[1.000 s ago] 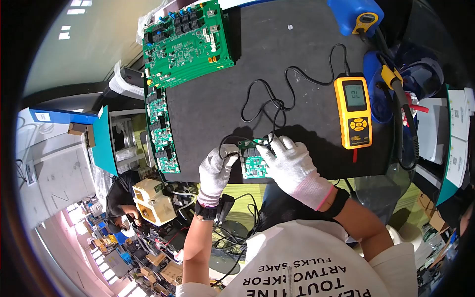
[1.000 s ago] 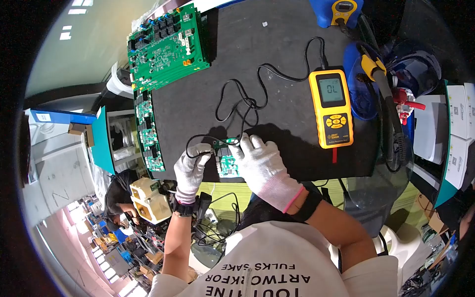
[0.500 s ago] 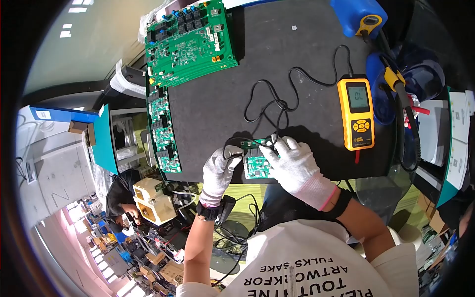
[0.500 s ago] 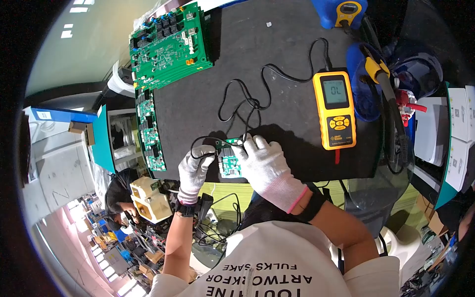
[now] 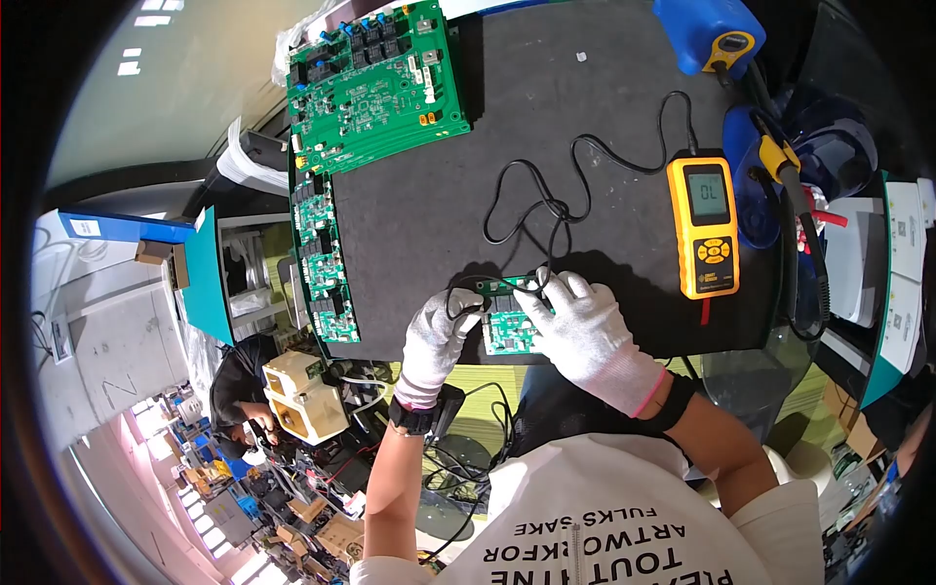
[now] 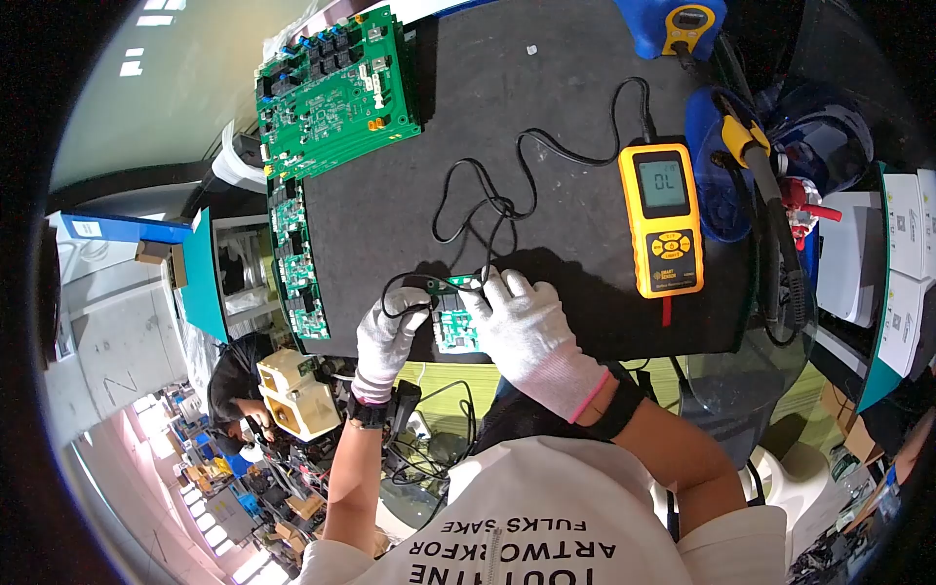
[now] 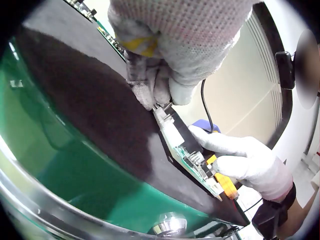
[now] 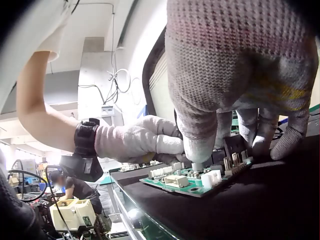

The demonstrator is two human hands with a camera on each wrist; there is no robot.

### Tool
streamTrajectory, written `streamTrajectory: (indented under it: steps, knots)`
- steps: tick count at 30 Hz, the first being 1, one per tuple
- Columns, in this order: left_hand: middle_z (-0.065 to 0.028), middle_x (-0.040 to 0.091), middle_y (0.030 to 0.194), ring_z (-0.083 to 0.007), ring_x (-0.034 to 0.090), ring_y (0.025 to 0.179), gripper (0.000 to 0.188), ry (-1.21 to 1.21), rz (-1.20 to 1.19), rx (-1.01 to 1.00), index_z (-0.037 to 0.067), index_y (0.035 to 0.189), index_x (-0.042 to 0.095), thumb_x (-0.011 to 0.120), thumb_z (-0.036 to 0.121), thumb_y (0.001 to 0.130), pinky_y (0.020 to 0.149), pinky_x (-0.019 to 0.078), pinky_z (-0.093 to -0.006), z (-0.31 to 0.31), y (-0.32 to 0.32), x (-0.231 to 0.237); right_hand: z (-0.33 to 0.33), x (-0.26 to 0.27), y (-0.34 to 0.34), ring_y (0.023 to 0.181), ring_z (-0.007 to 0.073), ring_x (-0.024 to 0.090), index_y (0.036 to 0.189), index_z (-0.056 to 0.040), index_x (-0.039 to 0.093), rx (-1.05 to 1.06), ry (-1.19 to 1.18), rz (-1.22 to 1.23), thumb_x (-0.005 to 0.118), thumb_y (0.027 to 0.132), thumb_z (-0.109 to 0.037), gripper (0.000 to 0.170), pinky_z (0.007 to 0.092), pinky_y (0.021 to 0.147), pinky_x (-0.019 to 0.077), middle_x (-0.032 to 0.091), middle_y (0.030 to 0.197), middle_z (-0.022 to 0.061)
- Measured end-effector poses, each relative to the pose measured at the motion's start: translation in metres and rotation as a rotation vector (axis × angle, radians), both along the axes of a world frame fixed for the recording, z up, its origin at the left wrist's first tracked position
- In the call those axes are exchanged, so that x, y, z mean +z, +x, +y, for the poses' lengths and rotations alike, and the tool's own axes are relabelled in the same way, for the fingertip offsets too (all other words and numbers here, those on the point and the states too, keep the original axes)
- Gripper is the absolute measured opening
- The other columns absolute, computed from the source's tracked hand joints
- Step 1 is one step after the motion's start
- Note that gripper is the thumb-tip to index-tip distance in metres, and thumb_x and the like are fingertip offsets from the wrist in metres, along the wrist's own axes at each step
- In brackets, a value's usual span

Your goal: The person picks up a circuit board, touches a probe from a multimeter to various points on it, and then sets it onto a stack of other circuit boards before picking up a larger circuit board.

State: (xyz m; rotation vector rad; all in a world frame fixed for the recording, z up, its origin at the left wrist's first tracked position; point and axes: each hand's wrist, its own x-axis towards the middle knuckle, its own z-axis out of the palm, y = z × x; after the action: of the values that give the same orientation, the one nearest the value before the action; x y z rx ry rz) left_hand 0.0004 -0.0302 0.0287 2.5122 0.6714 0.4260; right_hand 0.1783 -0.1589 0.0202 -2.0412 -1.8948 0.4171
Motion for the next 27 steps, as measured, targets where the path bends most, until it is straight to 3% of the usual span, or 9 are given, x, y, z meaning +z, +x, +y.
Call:
streamTrajectory:
  steps: [11, 13, 17, 19, 27]
  knots:
    - [-0.0085, 0.064, 0.092, -0.0266, 0.064, 0.081, 0.027, -0.018, -0.037, 0.038, 0.007, 0.101, 0.059, 0.071, 0.008, 0.077, 0.068, 0.0525, -0.0332, -0.0026, -0.0021, -0.0051, 0.0002, -0.0022, 0.0004, 0.101, 0.0244, 0.054, 0.118, -0.012, 0.059, 0.001, 0.052, -0.034, 0.065, 0.076, -0.032, 0.047, 0.0367, 0.073, 0.047, 0.056, 0.113, 0.0107]
    - [-0.0084, 0.064, 0.092, -0.0266, 0.064, 0.081, 0.027, -0.017, -0.034, 0.04, 0.007, 0.101, 0.059, 0.071, 0.009, 0.077, 0.069, 0.0526, -0.0332, -0.0032, -0.0021, -0.0047, 0.0005, -0.002, 0.0006, 0.094, 0.0204, 0.056, 0.113, -0.0114, 0.06, -0.021, 0.14, -0.023, 0.061, 0.076, -0.021, 0.039, 0.0343, 0.065, 0.0458, 0.057, 0.107, 0.0076]
    - [-0.0083, 0.064, 0.092, -0.0269, 0.063, 0.081, 0.026, 0.001, -0.03, 0.048, 0.008, 0.1, 0.059, 0.071, 0.009, 0.077, 0.068, 0.0525, -0.034, -0.0041, -0.0017, -0.0046, 0.0002, -0.0025, 0.0003, 0.094, 0.0212, 0.056, 0.114, -0.011, 0.06, -0.017, 0.161, -0.039, 0.061, 0.075, -0.021, 0.04, 0.0347, 0.065, 0.0457, 0.057, 0.107, 0.0079]
    - [-0.0082, 0.064, 0.092, -0.0272, 0.063, 0.081, 0.026, 0.013, -0.035, 0.053, 0.008, 0.1, 0.059, 0.071, 0.009, 0.077, 0.068, 0.0524, -0.0343, -0.0058, -0.0028, -0.006, -0.0009, -0.0014, 0.0006, 0.101, 0.0257, 0.054, 0.119, -0.011, 0.057, 0.006, 0.065, -0.025, 0.066, 0.075, -0.032, 0.049, 0.0377, 0.073, 0.0471, 0.056, 0.113, 0.0114]
    - [-0.0093, 0.063, 0.089, -0.0284, 0.063, 0.078, 0.02, -0.034, -0.041, 0.127, 0.008, 0.099, 0.06, 0.066, 0.007, 0.081, 0.067, 0.0524, -0.0354, -0.01, -0.0039, -0.0095, -0.0006, 0.0046, 0.0023, 0.102, 0.0269, 0.054, 0.119, -0.0107, 0.057, 0.012, 0.052, 0.002, 0.065, 0.076, -0.031, 0.048, 0.0387, 0.073, 0.0467, 0.055, 0.113, 0.0123]
